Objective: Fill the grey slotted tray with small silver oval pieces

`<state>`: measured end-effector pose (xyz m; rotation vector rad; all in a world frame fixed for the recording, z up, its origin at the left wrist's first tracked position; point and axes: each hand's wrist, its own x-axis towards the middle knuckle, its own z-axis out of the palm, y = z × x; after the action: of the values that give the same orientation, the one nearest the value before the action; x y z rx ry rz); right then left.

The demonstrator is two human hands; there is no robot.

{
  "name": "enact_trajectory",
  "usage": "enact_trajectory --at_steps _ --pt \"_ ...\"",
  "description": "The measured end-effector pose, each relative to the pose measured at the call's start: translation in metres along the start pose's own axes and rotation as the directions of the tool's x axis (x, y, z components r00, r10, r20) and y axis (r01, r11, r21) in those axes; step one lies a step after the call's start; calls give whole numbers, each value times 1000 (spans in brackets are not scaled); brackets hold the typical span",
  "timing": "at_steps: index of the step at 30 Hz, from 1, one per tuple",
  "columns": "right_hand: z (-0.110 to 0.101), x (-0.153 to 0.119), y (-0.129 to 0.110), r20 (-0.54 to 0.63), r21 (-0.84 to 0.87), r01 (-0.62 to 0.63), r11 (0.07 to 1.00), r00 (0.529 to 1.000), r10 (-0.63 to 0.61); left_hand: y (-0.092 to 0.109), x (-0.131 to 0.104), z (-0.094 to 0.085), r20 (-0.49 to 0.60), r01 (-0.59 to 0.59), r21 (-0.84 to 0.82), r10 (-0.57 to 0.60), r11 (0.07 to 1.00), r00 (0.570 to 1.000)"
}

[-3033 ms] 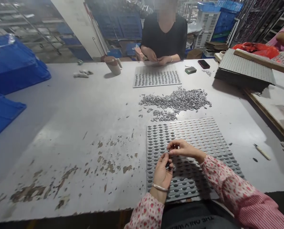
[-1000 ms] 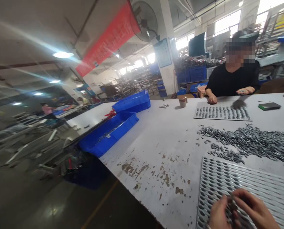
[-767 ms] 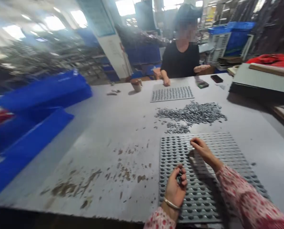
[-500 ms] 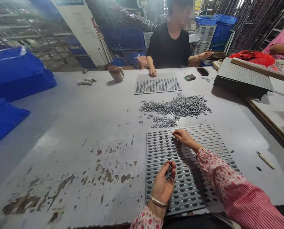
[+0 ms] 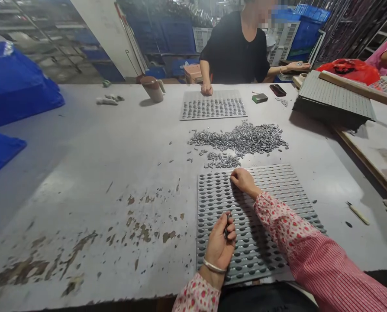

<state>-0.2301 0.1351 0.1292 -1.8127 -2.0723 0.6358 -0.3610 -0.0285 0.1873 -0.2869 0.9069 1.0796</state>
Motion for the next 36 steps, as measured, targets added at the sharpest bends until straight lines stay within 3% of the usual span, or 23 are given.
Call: enact_trajectory --at_steps 3,6,8,10,12,14,16,19,21,26,30,36 --pt "-8 -2 -4 -39 2 3 1000 999 -3 0 1 1 26 -40 31 39 999 999" --pt "-18 -16 -7 -10 213 28 977 1000 -27 0 5 4 25 -101 36 100 994 995" --pt "-24 -35 -9 133 450 42 892 985 -113 -1 8 7 18 -142 49 141 989 990" --pt "-29 -57 -13 292 645 -1 764 925 -245 -2 12 10 12 -183 64 183 981 983" --pt "-31 -75 -18 374 760 -87 644 868 -325 -2 14 13 15 -213 89 212 973 977" --pt "-32 -83 -22 367 819 -136 557 871 -326 -1 14 15 19 -232 104 231 967 973" --pt "-31 -77 -21 291 841 -117 528 921 -259 2 14 18 1 -200 85 201 976 980" --pt "-30 -48 -8 136 791 -49 609 986 -96 7 10 20 -41 -70 17 71 997 997" --pt "-28 -26 5 71 696 -33 717 997 -24 9 8 19 -15 13 -26 -13 1000 1000" --pt "-21 8 19 53 296 24 955 998 -41 7 5 13 77 74 -64 -69 995 995" --pt "-16 13 16 53 59 89 994 994 -92 3 3 8 99 62 -18 -60 998 993" --pt "-13 13 10 1 -12 89 996 996 -89 -1 3 7 73 -26 56 22 998 997"
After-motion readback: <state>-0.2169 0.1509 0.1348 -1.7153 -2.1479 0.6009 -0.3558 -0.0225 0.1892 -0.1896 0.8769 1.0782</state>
